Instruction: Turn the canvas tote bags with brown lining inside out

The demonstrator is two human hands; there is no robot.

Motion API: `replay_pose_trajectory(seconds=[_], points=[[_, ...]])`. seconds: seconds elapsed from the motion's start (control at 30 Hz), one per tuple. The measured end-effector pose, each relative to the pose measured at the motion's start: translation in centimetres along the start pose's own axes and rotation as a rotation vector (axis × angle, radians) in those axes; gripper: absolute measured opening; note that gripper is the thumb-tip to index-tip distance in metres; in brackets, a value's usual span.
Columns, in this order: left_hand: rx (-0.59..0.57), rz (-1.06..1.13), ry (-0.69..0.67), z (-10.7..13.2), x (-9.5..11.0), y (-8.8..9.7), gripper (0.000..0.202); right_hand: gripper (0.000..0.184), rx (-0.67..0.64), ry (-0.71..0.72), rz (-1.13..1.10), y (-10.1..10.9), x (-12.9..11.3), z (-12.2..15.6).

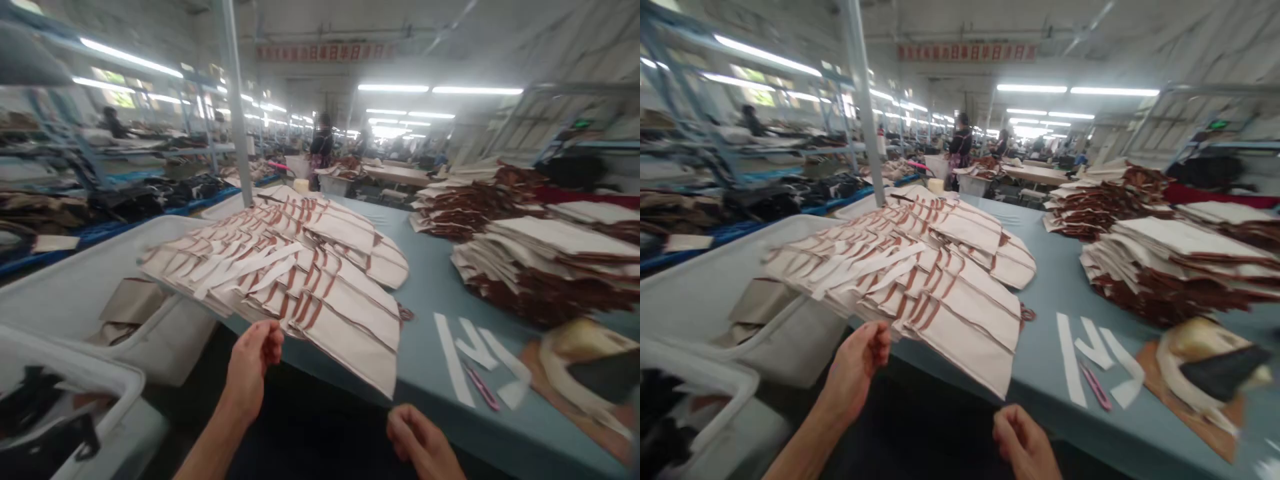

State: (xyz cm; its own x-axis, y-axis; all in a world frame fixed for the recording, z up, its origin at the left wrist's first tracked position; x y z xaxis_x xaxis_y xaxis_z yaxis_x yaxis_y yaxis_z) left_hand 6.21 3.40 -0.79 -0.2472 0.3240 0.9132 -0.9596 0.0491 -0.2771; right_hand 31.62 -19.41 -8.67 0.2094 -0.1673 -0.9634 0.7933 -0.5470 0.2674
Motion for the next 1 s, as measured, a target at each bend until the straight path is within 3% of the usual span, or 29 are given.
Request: replay_pose_trajectory(seconds=[0.07, 0.13, 0.2, 0.33, 0.47, 0.53, 0.67, 0.83, 1.0], points=[[-0.132, -0.095, 0.000, 2.4, -2.9, -2.7, 0.048, 0.064, 0.063, 0.091, 0.162, 0.7, -1.7, -0.7], [-0.222, -0.190, -0.007, 3.9, -4.7, -4.2, 0.049, 0.048, 0.090, 0.194, 0.323, 0.9, -3.4, -1.6], [-0.272, -0.273, -0.023, 4.4, -5.7, -4.9, 0.049, 0.034, 0.175, 0.332, 0.496, 1.0, -5.2, -2.9], [-0.312, -0.409, -0.086, 3.5, -6.0, -5.6, 0.049, 0.021, 0.145, 0.527, 0.671, -0.9, -8.1, -7.1], [-0.309, -0.509, -0.151, 2.5, -5.7, -6.5, 0.055, 0.023, 0.078, 0.561, 0.748, -3.7, -8.3, -12.4], [-0.305, -0.548, -0.172, 2.2, -5.7, -6.8, 0.058, 0.016, 0.038, 0.546, 0.797, -5.0, -7.5, -14.4], [-0.309, -0.618, -0.202, 1.8, -5.7, -6.9, 0.059, 0.006, -0.011, 0.518, 0.874, -6.2, -6.2, -16.1], [-0.309, -0.686, -0.294, 0.5, -4.7, -7.5, 0.051, 0.004, -0.061, 0.543, 0.918, -5.1, -7.4, -17.0], [-0.346, -0.775, -0.400, -1.0, -4.7, -10.0, 0.047, 0.017, 0.023, 0.537, 0.988, -2.2, -11.0, -21.7]])
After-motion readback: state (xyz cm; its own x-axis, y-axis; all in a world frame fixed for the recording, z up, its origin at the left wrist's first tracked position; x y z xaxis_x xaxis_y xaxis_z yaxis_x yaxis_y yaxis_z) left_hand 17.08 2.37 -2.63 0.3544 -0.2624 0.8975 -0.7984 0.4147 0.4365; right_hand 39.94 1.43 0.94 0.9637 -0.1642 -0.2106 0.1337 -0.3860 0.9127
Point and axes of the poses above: each hand's wrist, its own z-axis away from the middle knuckle, its own y-axis out of the back of the hand, x = y × z, the point moved 6 cm from there along -z, towards the middle knuckle, and after that the axes turned 7 degrees about y, right-handed, at the moved point
